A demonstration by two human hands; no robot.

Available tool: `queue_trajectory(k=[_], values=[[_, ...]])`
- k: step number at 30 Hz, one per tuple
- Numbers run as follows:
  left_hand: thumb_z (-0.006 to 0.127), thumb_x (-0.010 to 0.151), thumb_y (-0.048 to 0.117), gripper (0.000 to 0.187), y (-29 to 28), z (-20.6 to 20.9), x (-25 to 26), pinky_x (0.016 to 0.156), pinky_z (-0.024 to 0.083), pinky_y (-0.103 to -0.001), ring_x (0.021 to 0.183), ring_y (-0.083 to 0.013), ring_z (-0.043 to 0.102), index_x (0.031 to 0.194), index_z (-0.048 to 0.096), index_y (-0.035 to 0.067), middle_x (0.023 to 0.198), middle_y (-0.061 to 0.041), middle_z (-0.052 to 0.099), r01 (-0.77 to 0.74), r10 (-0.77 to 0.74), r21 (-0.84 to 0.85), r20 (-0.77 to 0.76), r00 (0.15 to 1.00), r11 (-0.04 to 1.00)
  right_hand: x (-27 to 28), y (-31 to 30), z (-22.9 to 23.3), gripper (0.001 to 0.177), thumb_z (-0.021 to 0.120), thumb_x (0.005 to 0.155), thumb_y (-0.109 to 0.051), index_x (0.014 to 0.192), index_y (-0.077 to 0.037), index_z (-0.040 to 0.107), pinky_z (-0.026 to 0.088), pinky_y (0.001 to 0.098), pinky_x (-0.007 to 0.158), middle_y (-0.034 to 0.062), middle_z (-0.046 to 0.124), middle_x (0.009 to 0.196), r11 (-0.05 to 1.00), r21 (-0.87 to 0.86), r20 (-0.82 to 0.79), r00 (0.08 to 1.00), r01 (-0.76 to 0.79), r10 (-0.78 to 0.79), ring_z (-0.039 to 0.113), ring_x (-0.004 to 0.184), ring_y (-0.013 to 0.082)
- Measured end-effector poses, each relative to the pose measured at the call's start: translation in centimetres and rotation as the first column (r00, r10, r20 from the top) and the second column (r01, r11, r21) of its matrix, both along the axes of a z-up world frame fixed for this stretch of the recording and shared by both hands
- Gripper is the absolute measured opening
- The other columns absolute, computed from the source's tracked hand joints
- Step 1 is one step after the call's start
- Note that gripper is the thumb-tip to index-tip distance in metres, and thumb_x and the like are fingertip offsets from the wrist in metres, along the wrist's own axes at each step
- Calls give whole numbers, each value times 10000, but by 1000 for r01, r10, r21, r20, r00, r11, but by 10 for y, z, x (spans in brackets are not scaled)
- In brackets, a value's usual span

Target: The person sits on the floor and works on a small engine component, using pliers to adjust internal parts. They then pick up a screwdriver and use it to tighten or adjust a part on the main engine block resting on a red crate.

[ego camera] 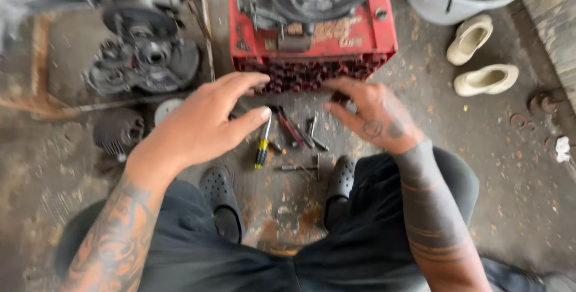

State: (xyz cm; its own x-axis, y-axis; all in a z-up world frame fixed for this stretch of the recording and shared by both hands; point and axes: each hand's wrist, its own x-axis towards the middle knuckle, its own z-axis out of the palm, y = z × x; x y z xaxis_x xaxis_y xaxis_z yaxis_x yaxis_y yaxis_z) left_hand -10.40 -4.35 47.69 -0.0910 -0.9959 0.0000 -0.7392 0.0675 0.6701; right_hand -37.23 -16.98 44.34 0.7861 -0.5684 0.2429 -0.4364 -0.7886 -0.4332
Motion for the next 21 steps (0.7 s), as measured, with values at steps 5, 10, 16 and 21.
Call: queue_trajectory(k=[5, 10, 16, 21], values=[[553, 962, 318, 565, 3, -62, 31, 910, 516, -488, 1095, -362, 648, 1443, 514, 25, 1355, -169, 609, -87, 54, 155, 205, 977, 984, 2, -22, -21, 380, 702, 967, -137, 1281, 72, 661, 546, 390, 615, 177, 768, 973, 999, 34, -107, 994, 16, -12, 710, 659, 291], [621, 926, 309, 539, 2, -84, 45, 771, 522, -511, 933, -437, 656, 1365, 585, -2, 1171, -187, 673, -160, 130, 96, 259, 957, 983, -2, -48, -69, 435, 676, 976, -171, 1348, 50, 634, 569, 400, 635, 174, 775, 987, 971, 193, -259, 962, 138, -85, 728, 709, 296], [618, 943, 335, 546, -21, -84, 40, 860, 521, -544, 954, -413, 681, 1358, 539, -11, 1151, -203, 671, -49, -16, 262, 242, 970, 964, -1, -54, -125, 421, 681, 965, -203, 1318, 25, 653, 564, 422, 658, 176, 763, 989, 939, 247, -378, 916, 240, -135, 726, 761, 319], [676, 948, 324, 384, -42, -85, 30, 734, 517, -532, 835, -422, 683, 1135, 599, -3, 980, -188, 702, 62, -35, -132, 197, 980, 989, 20, -49, -185, 478, 603, 1005, -301, 1452, -141, 542, 620, 444, 863, 119, 745, 1184, 826, 387, -741, 672, 410, 14, 749, 944, 290]])
